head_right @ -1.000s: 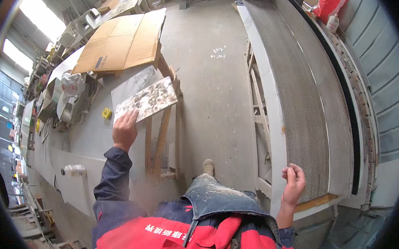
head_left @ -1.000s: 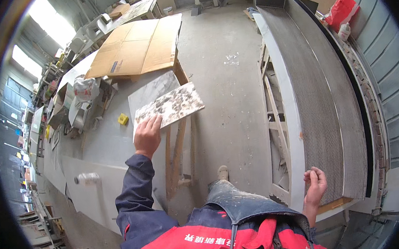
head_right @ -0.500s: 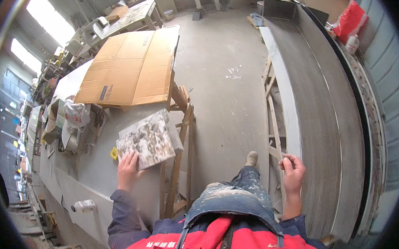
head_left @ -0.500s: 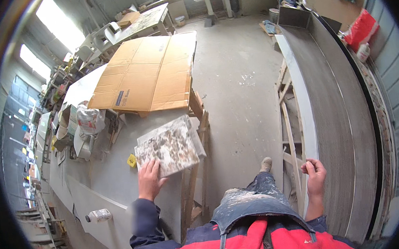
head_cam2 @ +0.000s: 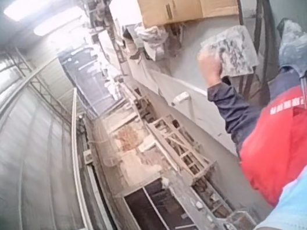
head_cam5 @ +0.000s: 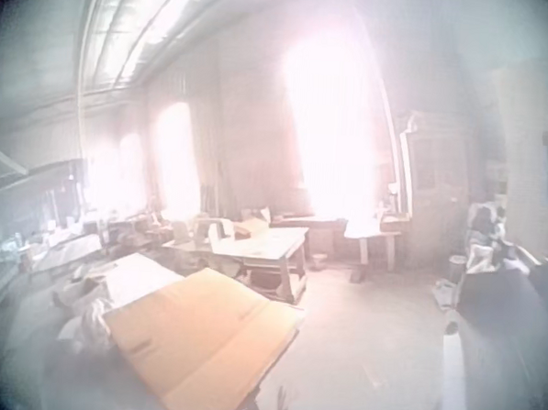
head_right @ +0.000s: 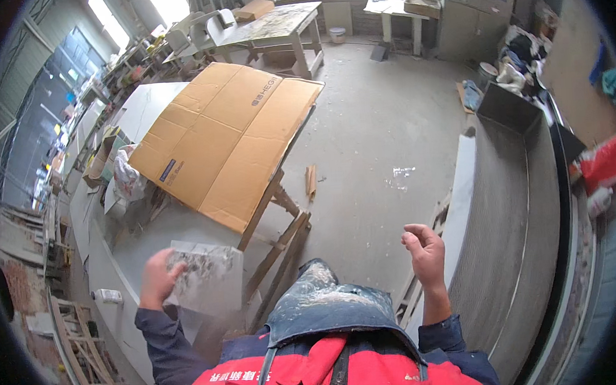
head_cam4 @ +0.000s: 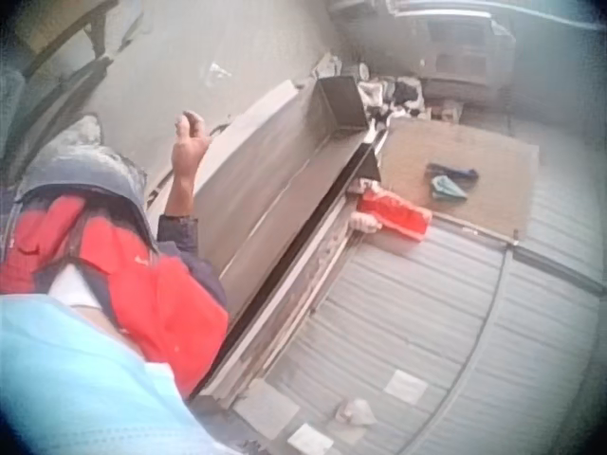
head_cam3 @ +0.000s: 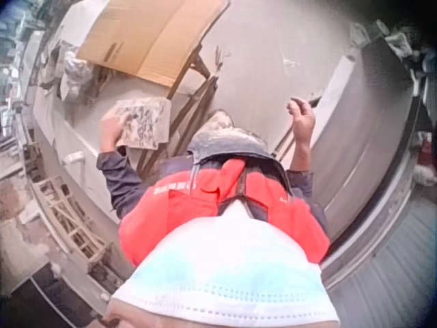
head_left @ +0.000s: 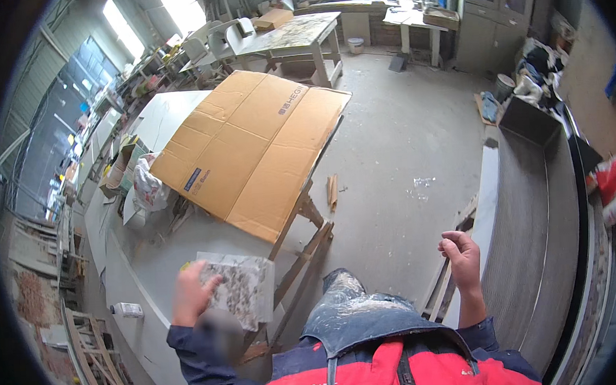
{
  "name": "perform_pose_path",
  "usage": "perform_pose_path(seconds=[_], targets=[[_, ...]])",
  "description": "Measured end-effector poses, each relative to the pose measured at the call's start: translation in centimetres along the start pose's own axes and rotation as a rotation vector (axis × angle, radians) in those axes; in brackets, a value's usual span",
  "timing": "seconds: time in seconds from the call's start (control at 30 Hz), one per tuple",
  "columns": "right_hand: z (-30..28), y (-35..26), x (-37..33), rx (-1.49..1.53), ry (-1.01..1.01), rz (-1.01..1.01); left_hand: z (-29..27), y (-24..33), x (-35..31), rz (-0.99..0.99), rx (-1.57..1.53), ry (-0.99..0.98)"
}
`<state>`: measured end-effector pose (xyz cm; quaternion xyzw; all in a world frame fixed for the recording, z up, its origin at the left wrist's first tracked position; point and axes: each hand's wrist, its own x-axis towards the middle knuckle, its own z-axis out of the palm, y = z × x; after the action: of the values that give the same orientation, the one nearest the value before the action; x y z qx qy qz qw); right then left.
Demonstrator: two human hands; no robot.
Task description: The person uses an angle grinder to grind the edge of a rectangular stone tile, then walks to a workbench and places the tile on a metal mesh. The person then scoops a white paste from a bucket and spreads it onto the tile using a trowel.
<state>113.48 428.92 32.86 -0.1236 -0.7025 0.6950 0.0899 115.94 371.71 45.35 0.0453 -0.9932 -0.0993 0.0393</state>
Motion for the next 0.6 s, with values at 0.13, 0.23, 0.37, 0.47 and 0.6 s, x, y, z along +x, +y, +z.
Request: perform_pose_path(seconds=[0.13, 0.23, 0.37, 0.47, 0.6], targets=[[1.1, 1.0, 10.2, 0.013, -0.166, 0.032, -2.1, 7.6, 8.6, 0.066, 0.091, 0.447], [1.5, 2.5, 18.1, -0.073, -0.212, 0.069, -3.4, 12.4, 16.5, 0.038, -0.133, 0.712], [1.8, 1.7, 29.2, -0.124, -0.231, 0.119, -5.8, 19.0, 26.2, 0.463, -0.239, 1.189], [1.2, -1.5, 38.0, -0.160, -0.197, 0.113, -7.8, 25.1, 33.7, 0.796, -0.313, 1.202], [1.4, -4.4, 50.0, -0.161, -0.197, 0.060, -9.5, 31.4, 42.5, 0.917, -0.306, 1.147]])
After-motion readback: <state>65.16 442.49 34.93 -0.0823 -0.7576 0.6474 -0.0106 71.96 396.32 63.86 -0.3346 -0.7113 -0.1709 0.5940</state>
